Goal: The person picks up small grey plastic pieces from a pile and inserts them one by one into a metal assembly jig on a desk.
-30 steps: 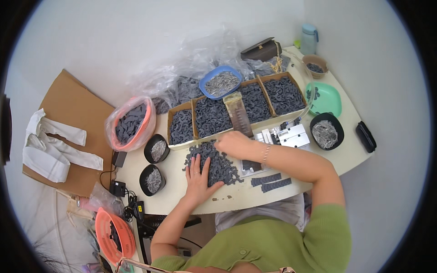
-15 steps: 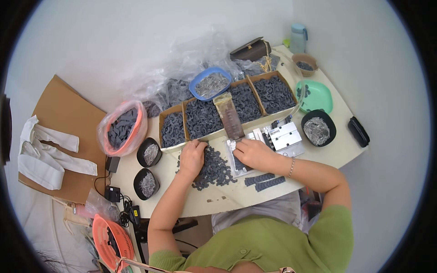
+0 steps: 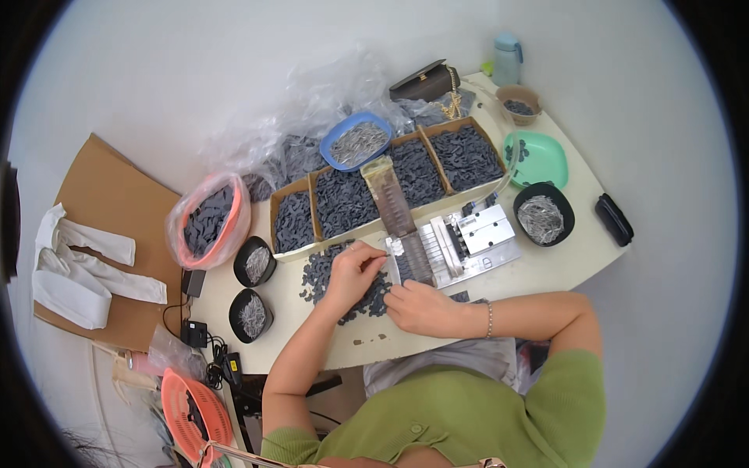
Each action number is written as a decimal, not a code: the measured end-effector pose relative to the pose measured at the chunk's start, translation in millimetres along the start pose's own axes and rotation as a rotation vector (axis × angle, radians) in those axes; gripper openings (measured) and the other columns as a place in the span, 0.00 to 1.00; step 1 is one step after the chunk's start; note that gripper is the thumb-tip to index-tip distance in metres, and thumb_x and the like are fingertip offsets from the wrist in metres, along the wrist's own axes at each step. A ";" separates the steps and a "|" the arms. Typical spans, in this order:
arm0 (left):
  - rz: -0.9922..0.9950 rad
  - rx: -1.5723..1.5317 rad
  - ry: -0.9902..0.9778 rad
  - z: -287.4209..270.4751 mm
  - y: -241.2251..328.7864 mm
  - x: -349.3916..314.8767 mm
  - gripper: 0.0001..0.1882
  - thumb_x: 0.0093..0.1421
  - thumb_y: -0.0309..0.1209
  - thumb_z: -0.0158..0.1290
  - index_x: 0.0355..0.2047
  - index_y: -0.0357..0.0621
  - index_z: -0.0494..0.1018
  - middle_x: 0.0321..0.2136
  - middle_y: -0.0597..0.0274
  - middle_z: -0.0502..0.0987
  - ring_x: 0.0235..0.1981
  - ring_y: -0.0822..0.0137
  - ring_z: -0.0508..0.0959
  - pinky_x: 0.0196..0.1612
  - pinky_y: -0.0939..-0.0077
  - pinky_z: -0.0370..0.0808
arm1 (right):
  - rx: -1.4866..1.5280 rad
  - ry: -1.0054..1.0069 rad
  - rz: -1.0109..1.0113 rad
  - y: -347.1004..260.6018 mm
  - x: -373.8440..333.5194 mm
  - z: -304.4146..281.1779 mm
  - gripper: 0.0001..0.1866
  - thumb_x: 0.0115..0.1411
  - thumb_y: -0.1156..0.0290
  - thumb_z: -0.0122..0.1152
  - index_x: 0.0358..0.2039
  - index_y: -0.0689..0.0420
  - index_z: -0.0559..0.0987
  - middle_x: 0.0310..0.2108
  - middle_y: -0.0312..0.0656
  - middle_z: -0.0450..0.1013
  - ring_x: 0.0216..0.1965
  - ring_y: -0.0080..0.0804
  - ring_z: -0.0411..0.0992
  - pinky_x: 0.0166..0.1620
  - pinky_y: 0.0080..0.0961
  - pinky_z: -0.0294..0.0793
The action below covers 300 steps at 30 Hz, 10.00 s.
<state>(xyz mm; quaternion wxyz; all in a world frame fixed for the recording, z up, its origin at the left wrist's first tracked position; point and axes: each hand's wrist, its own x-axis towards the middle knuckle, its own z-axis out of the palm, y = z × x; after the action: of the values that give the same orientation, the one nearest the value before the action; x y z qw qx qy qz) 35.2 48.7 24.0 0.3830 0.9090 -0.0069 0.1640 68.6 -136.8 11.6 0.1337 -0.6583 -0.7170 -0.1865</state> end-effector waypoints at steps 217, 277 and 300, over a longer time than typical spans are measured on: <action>0.168 0.366 -0.082 44.2 11.4 -22.6 0.34 0.55 0.41 0.57 0.56 0.30 0.63 0.58 0.40 0.58 0.58 0.45 0.59 0.59 0.53 0.54 | 0.033 0.011 0.332 70.5 -29.3 -7.4 0.20 0.48 0.72 0.59 0.44 0.59 0.77 0.42 0.41 0.71 0.43 0.37 0.68 0.45 0.34 0.66; 0.168 0.312 0.009 25.4 9.6 -5.7 0.16 0.49 0.25 0.59 0.40 0.42 0.74 0.43 0.55 0.70 0.48 0.52 0.68 0.50 0.60 0.62 | 0.238 -0.087 0.381 83.9 -8.2 -2.5 0.08 0.49 0.68 0.63 0.28 0.56 0.75 0.30 0.43 0.71 0.38 0.41 0.69 0.39 0.36 0.68; 0.128 0.533 0.050 -0.8 1.3 -27.2 0.26 0.56 0.35 0.56 0.51 0.30 0.68 0.52 0.44 0.66 0.57 0.45 0.63 0.59 0.53 0.58 | -0.001 0.374 0.156 95.8 15.6 -42.6 0.11 0.53 0.66 0.59 0.36 0.54 0.76 0.30 0.39 0.74 0.34 0.37 0.71 0.35 0.32 0.70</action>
<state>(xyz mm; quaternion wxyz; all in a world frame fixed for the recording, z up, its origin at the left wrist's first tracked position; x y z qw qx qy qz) 9.1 45.3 17.2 0.1192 0.9712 -0.0115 0.2062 160.0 -135.6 65.2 0.2782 -0.6658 -0.6262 -0.2952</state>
